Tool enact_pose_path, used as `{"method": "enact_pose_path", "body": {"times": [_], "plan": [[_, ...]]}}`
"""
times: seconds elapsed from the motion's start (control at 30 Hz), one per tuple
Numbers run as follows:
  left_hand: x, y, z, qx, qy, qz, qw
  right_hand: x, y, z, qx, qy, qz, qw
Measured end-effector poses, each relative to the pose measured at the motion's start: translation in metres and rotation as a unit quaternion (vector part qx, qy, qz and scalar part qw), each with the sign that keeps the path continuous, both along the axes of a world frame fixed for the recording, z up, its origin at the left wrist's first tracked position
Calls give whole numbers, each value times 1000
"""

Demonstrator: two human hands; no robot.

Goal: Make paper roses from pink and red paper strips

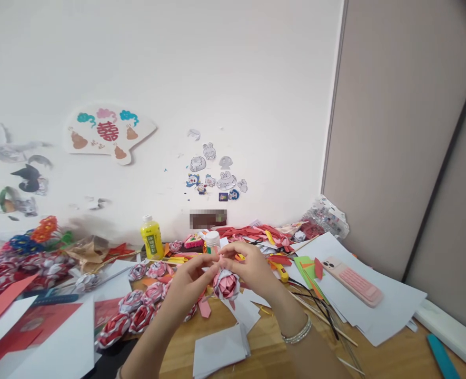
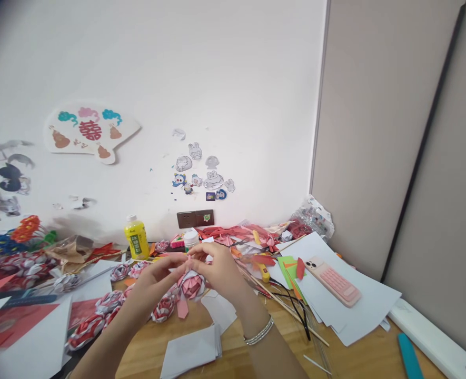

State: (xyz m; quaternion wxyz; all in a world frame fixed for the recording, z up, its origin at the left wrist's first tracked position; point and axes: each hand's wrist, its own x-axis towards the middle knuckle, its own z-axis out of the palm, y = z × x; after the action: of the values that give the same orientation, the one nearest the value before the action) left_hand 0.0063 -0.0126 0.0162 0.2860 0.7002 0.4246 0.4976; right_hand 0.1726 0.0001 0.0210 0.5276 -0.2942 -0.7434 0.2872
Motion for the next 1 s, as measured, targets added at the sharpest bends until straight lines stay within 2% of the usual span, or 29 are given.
{"method": "enact_pose_path", "body": {"times": [0.2, 0.37, 0.53, 0.7, 0.83, 1.0], "plan": [[-2, 2, -3, 48, 28, 10, 998, -1, 0, 1, 23, -24, -27, 999], [-1, 0, -2, 188, 78, 68, 977, -2, 0, 0, 78, -55, -74, 993], [-1, -1, -6, 252, 93, 103, 958, -4, -1, -1, 151, -55, -109, 981], [2, -4, -5, 243, 101, 118, 957, -5, 1, -2, 200, -60, -117, 971], [1, -4, -4, 199, 98, 116, 968, -4, 4, -4, 233, -80, -112, 963], [0, -5, 0, 145, 81, 59, 984, -4, 4, -4, 282, -72, -91, 953]]}}
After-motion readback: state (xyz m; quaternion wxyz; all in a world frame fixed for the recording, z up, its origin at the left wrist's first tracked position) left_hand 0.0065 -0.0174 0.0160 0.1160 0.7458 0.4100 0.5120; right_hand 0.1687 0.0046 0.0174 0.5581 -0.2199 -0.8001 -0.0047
